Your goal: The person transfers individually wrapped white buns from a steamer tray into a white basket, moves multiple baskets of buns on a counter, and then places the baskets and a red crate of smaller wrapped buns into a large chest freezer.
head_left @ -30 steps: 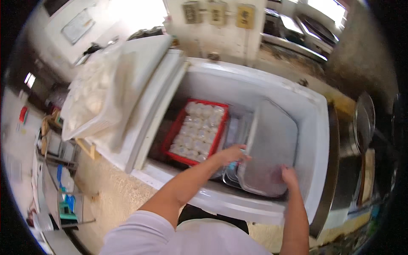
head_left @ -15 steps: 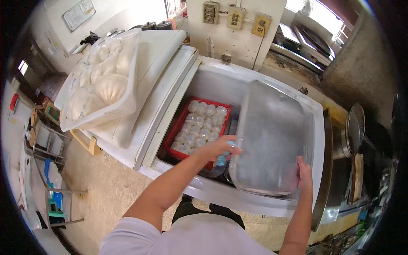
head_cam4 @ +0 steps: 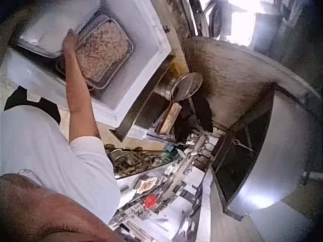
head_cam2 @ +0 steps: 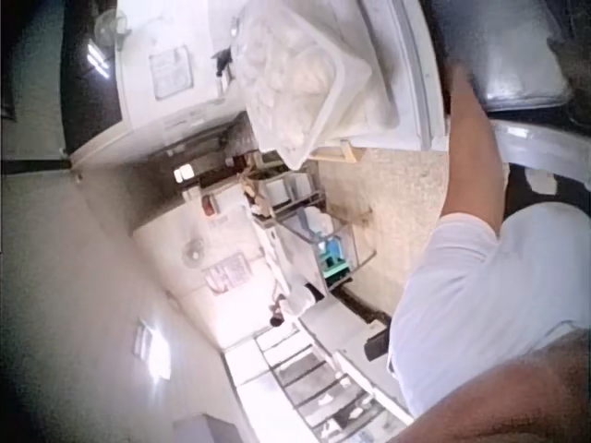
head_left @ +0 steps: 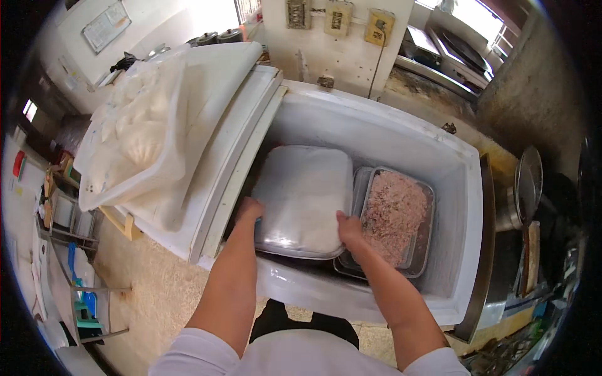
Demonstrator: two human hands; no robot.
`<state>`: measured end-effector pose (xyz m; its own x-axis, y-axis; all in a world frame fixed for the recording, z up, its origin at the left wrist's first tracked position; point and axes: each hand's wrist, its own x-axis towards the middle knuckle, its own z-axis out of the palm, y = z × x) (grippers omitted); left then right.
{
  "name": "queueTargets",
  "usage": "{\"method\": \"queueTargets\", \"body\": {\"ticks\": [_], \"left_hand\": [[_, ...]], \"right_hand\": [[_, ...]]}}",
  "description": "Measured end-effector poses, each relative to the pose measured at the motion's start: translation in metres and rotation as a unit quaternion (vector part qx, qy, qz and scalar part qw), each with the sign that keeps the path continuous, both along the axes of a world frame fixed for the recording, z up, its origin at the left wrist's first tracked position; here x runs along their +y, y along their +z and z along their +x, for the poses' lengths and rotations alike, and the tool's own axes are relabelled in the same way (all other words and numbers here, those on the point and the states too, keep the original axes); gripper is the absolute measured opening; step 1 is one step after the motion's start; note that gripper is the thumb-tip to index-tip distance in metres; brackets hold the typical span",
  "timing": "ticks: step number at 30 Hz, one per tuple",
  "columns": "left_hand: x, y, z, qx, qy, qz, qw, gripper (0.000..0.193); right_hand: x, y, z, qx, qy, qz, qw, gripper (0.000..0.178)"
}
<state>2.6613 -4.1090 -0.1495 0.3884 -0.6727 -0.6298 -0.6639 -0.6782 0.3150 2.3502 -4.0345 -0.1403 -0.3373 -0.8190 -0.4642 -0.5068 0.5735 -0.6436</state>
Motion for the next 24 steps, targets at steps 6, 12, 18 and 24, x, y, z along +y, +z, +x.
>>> {"method": "queueTargets", "body": {"ticks": [6,12,18,24], "left_hand": [[-0.022,-0.152,0.069,-0.097,0.008,-0.081,0.992,0.052],[-0.031,-0.125,0.036,-0.077,-0.063,-0.06,0.993,0.053],[-0.044,-0.13,0.03,-0.056,-0.084,-0.031,0.994,0.051],[-0.057,-0.143,0.049,0.007,-0.069,-0.052,0.996,0.053]], "right_hand": [[-0.024,-0.035,0.038,0.103,0.248,0.062,0.961,0.06],[-0.011,-0.061,0.037,0.291,0.321,-0.025,0.901,0.084],[-0.037,-0.054,0.031,0.14,0.118,0.033,0.983,0.09],[-0.035,-0.076,0.012,0.139,0.157,-0.136,0.968,0.09]]}}
